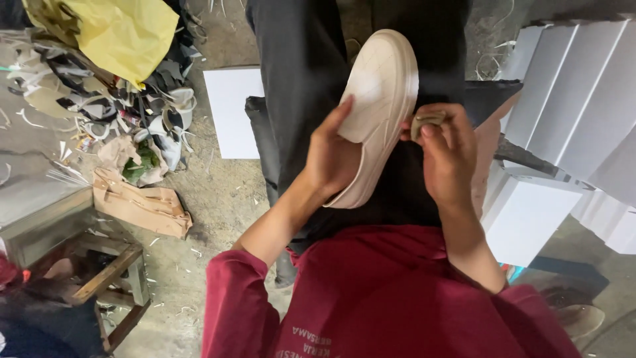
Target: Cleaning or polishing a white slip-on shoe using a small cleaning block.
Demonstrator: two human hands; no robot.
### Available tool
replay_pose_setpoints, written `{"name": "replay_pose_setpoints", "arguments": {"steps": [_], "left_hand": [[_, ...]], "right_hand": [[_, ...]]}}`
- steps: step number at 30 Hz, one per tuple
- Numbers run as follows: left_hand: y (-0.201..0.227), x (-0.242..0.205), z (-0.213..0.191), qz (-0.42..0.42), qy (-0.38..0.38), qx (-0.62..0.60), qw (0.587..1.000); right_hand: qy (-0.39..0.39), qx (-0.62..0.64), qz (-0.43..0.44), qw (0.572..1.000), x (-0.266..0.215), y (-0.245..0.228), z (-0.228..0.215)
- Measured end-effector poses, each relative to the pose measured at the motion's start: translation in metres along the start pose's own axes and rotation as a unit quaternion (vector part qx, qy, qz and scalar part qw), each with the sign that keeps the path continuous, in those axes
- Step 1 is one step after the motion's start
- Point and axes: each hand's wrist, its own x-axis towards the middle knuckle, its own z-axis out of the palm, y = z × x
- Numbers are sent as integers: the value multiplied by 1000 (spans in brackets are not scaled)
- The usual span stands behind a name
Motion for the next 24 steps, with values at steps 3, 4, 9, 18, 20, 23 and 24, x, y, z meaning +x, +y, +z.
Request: {"name": "replay_pose_setpoints", "arguments": {"steps": [3,4,9,18,20,23,24], "left_hand": [[25,-17,6,10,-68,-9,998],[29,-18,2,11,-65,-11,998],[35,-15,-15,-1,-98,-18,995],[37,-13,-21,-70,-246,-4,967],[31,-9,-31,-77,-230,-24,970],[28,-6,-33,-75,-224,-42,971],[27,-6,-31,-65,-235,-36,969]], "right_hand": [[-4,3,-14,1000,-2,-10,-5],[-5,3,-10,1000,-2,-11,-8],[-125,-401,-285,862,-20,-17,28],[-217,-512,-383,738,-3,16,22],[-279,-491,-387,729,-15,-3,34],[-289,-475,-377,741,16,-25,30],[-235,-476,-369,763,35,-31,25]]}}
